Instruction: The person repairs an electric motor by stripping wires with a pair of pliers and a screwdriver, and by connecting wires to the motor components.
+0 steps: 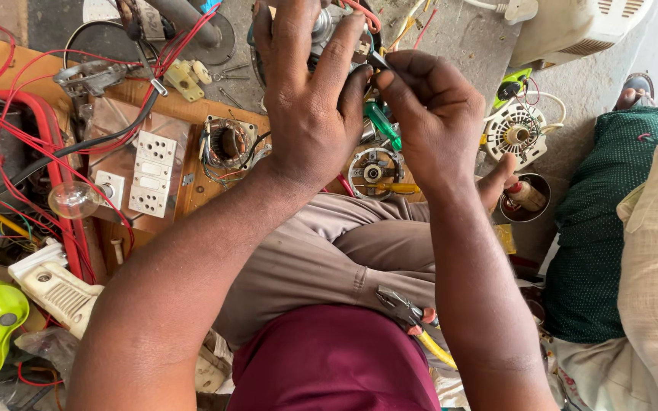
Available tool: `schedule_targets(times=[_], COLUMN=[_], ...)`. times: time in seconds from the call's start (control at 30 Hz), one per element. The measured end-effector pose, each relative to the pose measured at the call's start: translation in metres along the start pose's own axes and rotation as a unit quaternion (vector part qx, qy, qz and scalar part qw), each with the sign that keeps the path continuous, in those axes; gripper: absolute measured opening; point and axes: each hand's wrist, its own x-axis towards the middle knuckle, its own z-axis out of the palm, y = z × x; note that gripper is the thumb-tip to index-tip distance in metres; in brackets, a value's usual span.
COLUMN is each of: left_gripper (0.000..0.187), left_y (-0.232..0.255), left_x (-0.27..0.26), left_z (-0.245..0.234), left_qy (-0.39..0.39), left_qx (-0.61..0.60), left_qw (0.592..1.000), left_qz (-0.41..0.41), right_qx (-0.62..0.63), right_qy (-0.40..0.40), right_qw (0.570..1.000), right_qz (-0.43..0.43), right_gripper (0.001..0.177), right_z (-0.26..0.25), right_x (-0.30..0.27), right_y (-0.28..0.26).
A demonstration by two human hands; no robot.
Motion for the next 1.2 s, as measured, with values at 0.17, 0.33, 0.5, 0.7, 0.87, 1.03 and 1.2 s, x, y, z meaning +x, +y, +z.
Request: schedule_targets(times=[0.17, 0.33, 0.5, 0.7, 0.87, 1.03, 1.2], left_gripper=[0.049, 0.048, 0.046, 0.049, 0.045, 0.049, 0.047], left_y=[0.000, -0.001, -0.001, 0.001, -0.001, -0.007, -0.011], left_x=[0.000, 0.001, 0.003, 0.008, 0.006, 0.003, 0.002], left_z=[0.001, 0.001, 0.001, -0.004, -0.003, 0.000, -0.006], left_qy=[0.013, 0.025, 0.033, 0.044, 0.026, 0.027, 0.003], left_qx=[0.002, -0.007, -0.022, -0.016, -0.042, -0.010, -0.013], left_qw=[1.000, 1.000, 0.999, 0.999, 0.999, 1.000, 1.000], left_qz=[0.003, -0.007, -0.009, 0.002, -0.021, 0.011, 0.020], right_qx=[-0.086, -0.095, -0.223, -0.288, -0.316, -0.295, -0.147], right_qy=[0.032, 0.026, -0.040, -0.111, -0.133, -0.102, -0.073], right_qw=[0.996, 0.995, 0.974, 0.943, 0.924, 0.943, 0.986], right_qz=[0.000, 0.010, 0.003, -0.122, -0.170, -0.116, 0.012], right_gripper=[0.017, 0.015, 0.015, 0.016, 0.014, 0.014, 0.015], right_z=[0.002, 0.002, -0.009, -0.019, -0.024, -0.017, -0.012], right_x=[0.004, 0.010, 0.016, 0.023, 0.022, 0.021, 0.021], right_y=[-0.008, -0.019, -0.034, -0.035, -0.035, -0.029, -0.019])
